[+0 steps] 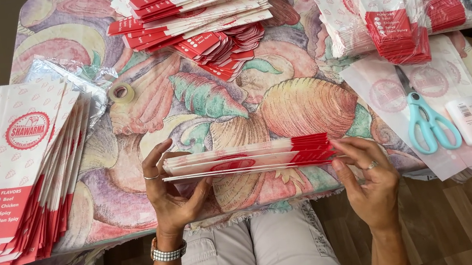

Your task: The person is aligning and folding stacks of printed paper bags (shawarma sleeves) on a table.

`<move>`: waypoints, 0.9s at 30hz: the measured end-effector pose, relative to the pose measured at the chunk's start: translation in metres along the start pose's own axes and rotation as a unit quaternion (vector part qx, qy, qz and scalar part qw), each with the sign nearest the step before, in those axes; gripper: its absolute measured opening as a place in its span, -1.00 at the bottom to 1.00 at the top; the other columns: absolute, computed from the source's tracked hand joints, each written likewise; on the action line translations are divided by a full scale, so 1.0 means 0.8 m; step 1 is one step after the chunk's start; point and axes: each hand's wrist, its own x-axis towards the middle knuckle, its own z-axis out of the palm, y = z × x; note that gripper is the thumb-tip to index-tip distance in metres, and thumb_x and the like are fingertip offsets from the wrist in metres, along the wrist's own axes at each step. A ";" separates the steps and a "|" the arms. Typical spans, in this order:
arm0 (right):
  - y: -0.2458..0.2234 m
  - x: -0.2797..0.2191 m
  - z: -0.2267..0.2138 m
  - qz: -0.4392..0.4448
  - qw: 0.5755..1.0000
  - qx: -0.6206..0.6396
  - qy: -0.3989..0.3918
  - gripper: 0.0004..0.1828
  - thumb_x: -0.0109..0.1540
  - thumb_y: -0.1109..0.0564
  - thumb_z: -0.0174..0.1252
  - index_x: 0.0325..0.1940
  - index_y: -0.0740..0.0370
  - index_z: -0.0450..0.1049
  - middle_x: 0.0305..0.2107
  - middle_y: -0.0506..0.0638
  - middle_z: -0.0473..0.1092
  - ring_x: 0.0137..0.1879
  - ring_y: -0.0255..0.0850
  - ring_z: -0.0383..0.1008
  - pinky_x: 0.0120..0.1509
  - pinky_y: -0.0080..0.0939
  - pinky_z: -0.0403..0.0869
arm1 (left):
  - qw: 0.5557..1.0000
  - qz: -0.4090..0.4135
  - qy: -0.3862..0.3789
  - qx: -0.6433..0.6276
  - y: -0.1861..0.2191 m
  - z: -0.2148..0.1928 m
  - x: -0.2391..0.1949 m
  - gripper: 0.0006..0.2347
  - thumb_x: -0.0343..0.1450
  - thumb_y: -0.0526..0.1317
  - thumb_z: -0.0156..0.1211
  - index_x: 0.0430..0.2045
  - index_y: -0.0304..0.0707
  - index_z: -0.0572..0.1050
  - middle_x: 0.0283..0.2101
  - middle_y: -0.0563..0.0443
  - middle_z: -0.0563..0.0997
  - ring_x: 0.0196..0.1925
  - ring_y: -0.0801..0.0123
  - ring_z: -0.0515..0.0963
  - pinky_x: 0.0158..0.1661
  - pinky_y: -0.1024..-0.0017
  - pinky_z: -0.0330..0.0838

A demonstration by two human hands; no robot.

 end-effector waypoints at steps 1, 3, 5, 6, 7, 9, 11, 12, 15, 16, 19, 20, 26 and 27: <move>0.004 -0.006 0.002 0.000 1.000 0.000 0.000 -0.68 0.33 0.28 0.16 0.17 0.33 0.50 0.03 0.17 0.42 0.09 -0.10 0.52 0.09 -0.25 0.67 | 1.000 0.000 0.000 0.000 0.003 0.000 0.001 -0.38 0.27 -0.28 0.43 0.19 -0.41 0.24 0.27 -0.22 0.34 0.01 0.24 0.58 -0.04 0.41 0.57; 0.011 -0.020 0.007 0.069 0.994 0.072 0.053 -0.57 0.31 0.36 0.15 0.29 0.37 0.40 0.11 0.14 0.29 0.09 -0.11 0.51 0.24 -0.17 0.64 | 1.000 -0.009 -0.001 0.003 0.008 0.001 0.002 -0.37 0.27 -0.26 0.43 0.21 -0.43 0.24 0.26 -0.21 0.34 -0.01 0.27 0.59 -0.08 0.44 0.59; 0.019 -0.023 0.011 0.085 0.990 0.104 0.052 -0.63 0.34 0.37 0.06 0.26 0.42 0.38 0.12 0.19 0.32 0.10 -0.07 0.53 0.24 -0.15 0.64 | 1.000 -0.006 -0.003 0.001 0.009 0.001 0.002 -0.37 0.27 -0.26 0.43 0.21 -0.43 0.23 0.26 -0.21 0.34 -0.02 0.26 0.59 -0.10 0.43 0.59; 0.023 -0.024 0.013 0.099 0.984 0.137 0.051 -0.68 0.38 0.38 -0.03 0.23 0.48 0.37 0.12 0.23 0.35 0.10 -0.03 0.54 0.23 -0.12 0.64 | 1.000 -0.002 -0.004 0.000 0.009 0.001 0.002 -0.37 0.28 -0.25 0.42 0.21 -0.44 0.23 0.26 -0.21 0.33 -0.04 0.26 0.58 -0.12 0.43 0.59; 0.026 -0.025 0.019 0.099 0.984 0.136 0.053 -0.68 0.38 0.38 -0.03 0.23 0.48 0.37 0.12 0.23 0.35 0.10 -0.03 0.54 0.23 -0.12 0.64 | 1.000 -0.001 -0.006 -0.001 0.012 0.001 0.003 -0.37 0.28 -0.25 0.42 0.21 -0.44 0.23 0.26 -0.21 0.33 -0.04 0.26 0.58 -0.12 0.43 0.59; 0.033 -0.027 0.030 0.147 0.972 0.155 0.102 -0.84 0.40 0.37 0.01 0.04 0.47 0.44 -0.06 0.19 0.47 0.02 -0.11 0.56 0.17 -0.20 0.64 | 0.999 -0.038 -0.012 -0.028 0.017 0.000 0.004 -0.33 0.26 -0.23 0.42 0.24 -0.41 0.19 -0.09 -0.19 0.52 -0.15 0.33 0.58 -0.16 0.52 0.53; 0.039 -0.023 0.031 0.163 0.967 0.167 0.101 -0.84 0.35 0.41 0.08 0.02 0.46 0.45 -0.07 0.17 0.48 0.04 -0.13 0.56 0.15 -0.26 0.62 | 0.999 -0.029 -0.014 -0.034 0.015 0.000 0.004 -0.34 0.27 -0.23 0.38 0.24 -0.44 0.19 -0.17 -0.18 0.53 -0.19 0.33 0.59 -0.15 0.51 0.51; 0.042 -0.020 0.033 0.177 0.962 0.180 0.099 -0.81 0.30 0.45 0.15 -0.01 0.45 0.47 -0.08 0.14 0.49 0.05 -0.16 0.56 0.12 -0.32 0.60 | 0.999 -0.020 -0.015 -0.040 0.014 0.000 0.005 -0.36 0.28 -0.23 0.35 0.23 -0.47 0.20 -0.24 -0.16 0.55 -0.24 0.32 0.59 -0.15 0.50 0.49; 0.055 -0.009 0.032 0.095 0.972 0.200 0.084 -0.80 0.21 0.45 0.25 -0.08 0.52 0.47 -0.08 0.27 0.46 0.04 -0.07 0.57 0.09 -0.17 0.58 | 0.994 0.021 -0.007 -0.106 -0.016 -0.002 0.006 -0.28 0.16 -0.36 0.51 0.19 -0.48 0.20 -0.40 -0.29 0.62 -0.41 0.16 0.63 -0.34 0.27 0.53; 0.054 -0.008 0.032 0.095 0.972 0.200 0.084 -0.80 0.21 0.45 0.25 -0.08 0.52 0.47 -0.08 0.27 0.46 0.04 -0.07 0.57 0.09 -0.17 0.58 | 0.994 0.021 -0.008 -0.107 -0.017 -0.003 0.006 -0.28 0.16 -0.36 0.51 0.19 -0.48 0.20 -0.40 -0.29 0.62 -0.41 0.16 0.63 -0.34 0.27 0.53; 0.048 -0.006 0.030 0.080 0.976 0.183 0.089 -0.87 0.26 0.45 0.19 -0.10 0.52 0.50 -0.10 0.28 0.44 0.08 -0.02 0.55 0.12 -0.09 0.58 | 0.995 0.031 -0.006 -0.097 -0.019 -0.004 0.007 -0.28 0.16 -0.37 0.51 0.19 -0.49 0.20 -0.42 -0.28 0.62 -0.43 0.16 0.62 -0.36 0.31 0.53; 0.044 -0.007 0.028 0.087 0.975 0.183 0.094 -0.89 0.27 0.44 0.19 -0.11 0.50 0.51 -0.11 0.27 0.44 0.07 -0.05 0.55 0.11 -0.12 0.58 | 0.996 0.032 -0.006 -0.089 -0.018 -0.003 0.006 -0.29 0.17 -0.36 0.51 0.18 -0.49 0.21 -0.43 -0.27 0.62 -0.44 0.17 0.62 -0.36 0.31 0.53; 0.049 -0.005 0.027 0.092 0.972 0.194 0.093 -0.87 0.24 0.43 0.23 -0.12 0.51 0.51 -0.16 0.27 0.45 0.03 -0.06 0.56 0.10 -0.13 0.58 | 0.996 0.042 -0.006 -0.085 -0.015 -0.001 0.006 -0.31 0.17 -0.37 0.50 0.16 -0.52 0.22 -0.45 -0.27 0.62 -0.44 0.14 0.60 -0.32 0.24 0.53; 0.052 -0.004 0.027 0.087 0.973 0.193 0.088 -0.87 0.25 0.42 0.23 -0.12 0.51 0.51 -0.17 0.26 0.46 0.03 -0.06 0.56 0.11 -0.13 0.58 | 0.996 0.044 -0.006 -0.080 -0.014 0.000 0.006 -0.31 0.17 -0.37 0.50 0.16 -0.53 0.22 -0.46 -0.27 0.62 -0.45 0.13 0.60 -0.31 0.24 0.53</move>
